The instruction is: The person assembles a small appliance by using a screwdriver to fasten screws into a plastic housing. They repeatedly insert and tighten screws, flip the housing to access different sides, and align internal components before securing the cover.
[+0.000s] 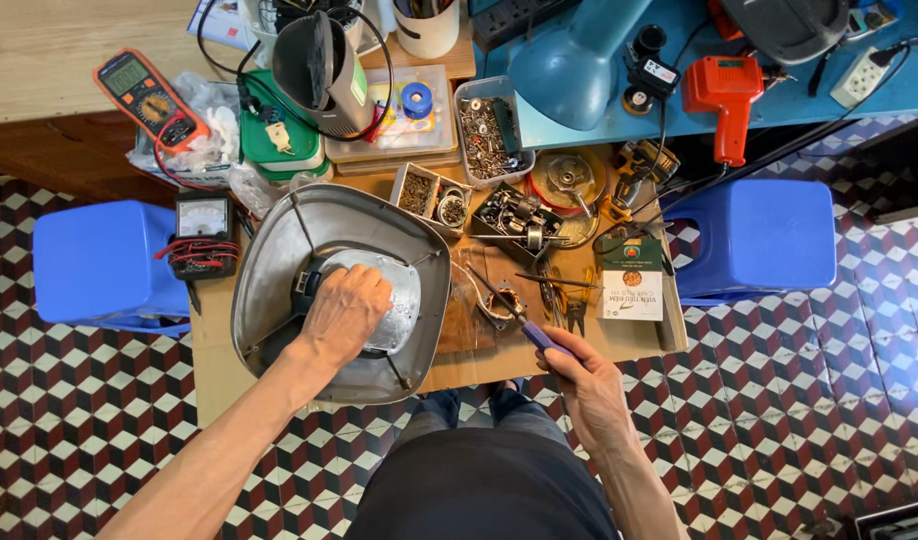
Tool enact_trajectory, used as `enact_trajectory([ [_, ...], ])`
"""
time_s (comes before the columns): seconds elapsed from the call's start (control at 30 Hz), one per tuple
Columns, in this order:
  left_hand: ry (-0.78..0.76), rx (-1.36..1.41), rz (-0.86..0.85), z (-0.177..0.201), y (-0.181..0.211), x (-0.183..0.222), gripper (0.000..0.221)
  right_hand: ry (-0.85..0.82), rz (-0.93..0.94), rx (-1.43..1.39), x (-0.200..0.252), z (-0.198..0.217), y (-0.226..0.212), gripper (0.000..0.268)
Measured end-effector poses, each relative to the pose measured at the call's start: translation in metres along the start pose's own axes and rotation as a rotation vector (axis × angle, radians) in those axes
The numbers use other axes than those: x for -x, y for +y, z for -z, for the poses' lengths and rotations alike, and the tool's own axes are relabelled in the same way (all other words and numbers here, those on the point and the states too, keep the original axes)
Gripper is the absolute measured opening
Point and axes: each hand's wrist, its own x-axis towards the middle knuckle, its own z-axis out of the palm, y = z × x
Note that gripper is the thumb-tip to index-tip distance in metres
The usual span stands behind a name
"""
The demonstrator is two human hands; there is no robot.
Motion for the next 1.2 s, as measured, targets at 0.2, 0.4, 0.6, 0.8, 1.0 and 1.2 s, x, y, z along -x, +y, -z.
enact_trajectory([
  [0.2, 0.038, 0.489, 0.325, -0.010, 0.033, -0.032, 0.019, 0.067, -0.092, -0.616, 0.020, 0.026, 0.017, 0.059],
  [0.4, -0.055, 1.980, 0.884, -0.117, 0.119, -0.109, 0.020, 0.053, -0.105, -0.615, 0.027, 0.057, 0.019, 0.054],
  [0.6, 0.002, 2.285, 1.350, -0.259, 0.205, -0.169, 0.023, 0.200, -0.195, -0.494, 0.006, 0.117, 0.003, 0.057],
  [0.8, 0.292, 2.405, 1.539, -0.365, 0.218, -0.234, 0.022, 0.288, -0.334, -0.267, -0.032, 0.199, -0.012, 0.064],
  [1.0, 0.552, 2.430, 1.552, -0.394, 0.219, -0.275, 0.030, 0.224, -0.418, -0.062, -0.083, 0.234, 0.001, 0.060],
  [1.2, 0.374, 2.224, 1.464, -0.308, 0.242, -0.208, 0.042, 0.070, -0.383, 0.253, -0.149, 0.209, 0.045, 0.050],
])
